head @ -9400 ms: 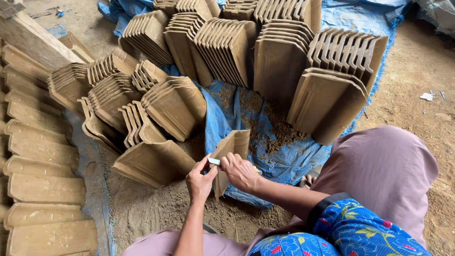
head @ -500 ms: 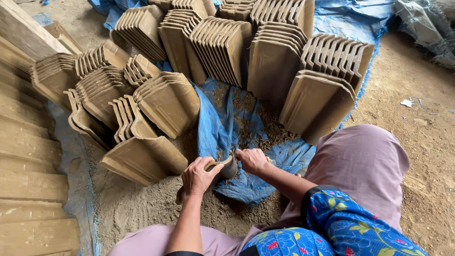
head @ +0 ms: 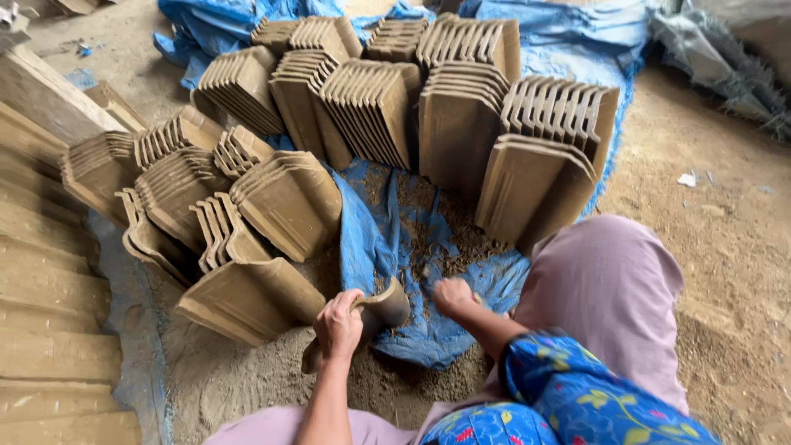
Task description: The person sits on the ground and uses a small tool to scrape and smooth the edges of brown clay tiles. They pick up tiles from a stack, work on them, and place them back into the stack.
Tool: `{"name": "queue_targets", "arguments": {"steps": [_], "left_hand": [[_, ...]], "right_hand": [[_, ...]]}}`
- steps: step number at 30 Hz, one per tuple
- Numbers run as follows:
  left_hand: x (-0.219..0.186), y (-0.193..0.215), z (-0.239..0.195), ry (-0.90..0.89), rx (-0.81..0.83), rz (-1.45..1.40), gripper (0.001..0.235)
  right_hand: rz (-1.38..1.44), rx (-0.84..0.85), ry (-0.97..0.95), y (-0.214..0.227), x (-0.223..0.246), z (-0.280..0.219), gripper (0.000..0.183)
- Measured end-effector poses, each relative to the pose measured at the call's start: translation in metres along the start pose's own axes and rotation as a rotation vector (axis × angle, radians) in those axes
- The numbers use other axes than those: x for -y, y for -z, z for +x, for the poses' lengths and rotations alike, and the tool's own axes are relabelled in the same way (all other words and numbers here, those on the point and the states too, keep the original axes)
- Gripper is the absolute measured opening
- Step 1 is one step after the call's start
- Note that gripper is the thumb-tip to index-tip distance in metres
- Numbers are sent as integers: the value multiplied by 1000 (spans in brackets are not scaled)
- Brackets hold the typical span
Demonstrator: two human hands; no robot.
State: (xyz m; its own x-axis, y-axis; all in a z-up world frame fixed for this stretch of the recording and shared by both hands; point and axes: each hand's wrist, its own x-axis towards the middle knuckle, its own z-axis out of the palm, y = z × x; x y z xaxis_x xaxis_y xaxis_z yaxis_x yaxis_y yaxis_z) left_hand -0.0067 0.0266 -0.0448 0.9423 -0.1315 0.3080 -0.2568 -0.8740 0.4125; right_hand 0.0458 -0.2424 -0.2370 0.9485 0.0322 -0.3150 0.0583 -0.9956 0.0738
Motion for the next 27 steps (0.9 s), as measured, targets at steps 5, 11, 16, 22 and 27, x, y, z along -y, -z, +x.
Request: {"name": "queue_targets", "arguments": {"steps": [5,11,16,22,27], "left_hand": [[-4,16,5,9,-175,-107,22],[48,-1,13,46,-300,-174,27],[26,22,8,305,-226,-76,42],[27,16,14,-55,-370,-112,77],[58,-11,17,40,-394,-101,69]], "right_hand": [[338,22,-197,44,-3,-10,34],[536,-13,-103,107,44,-42,30],[722,-58,88,178,69,-93,24],[682,-120,207,192,89,-98,19],[498,-97,284,190,87,-93,16]]}}
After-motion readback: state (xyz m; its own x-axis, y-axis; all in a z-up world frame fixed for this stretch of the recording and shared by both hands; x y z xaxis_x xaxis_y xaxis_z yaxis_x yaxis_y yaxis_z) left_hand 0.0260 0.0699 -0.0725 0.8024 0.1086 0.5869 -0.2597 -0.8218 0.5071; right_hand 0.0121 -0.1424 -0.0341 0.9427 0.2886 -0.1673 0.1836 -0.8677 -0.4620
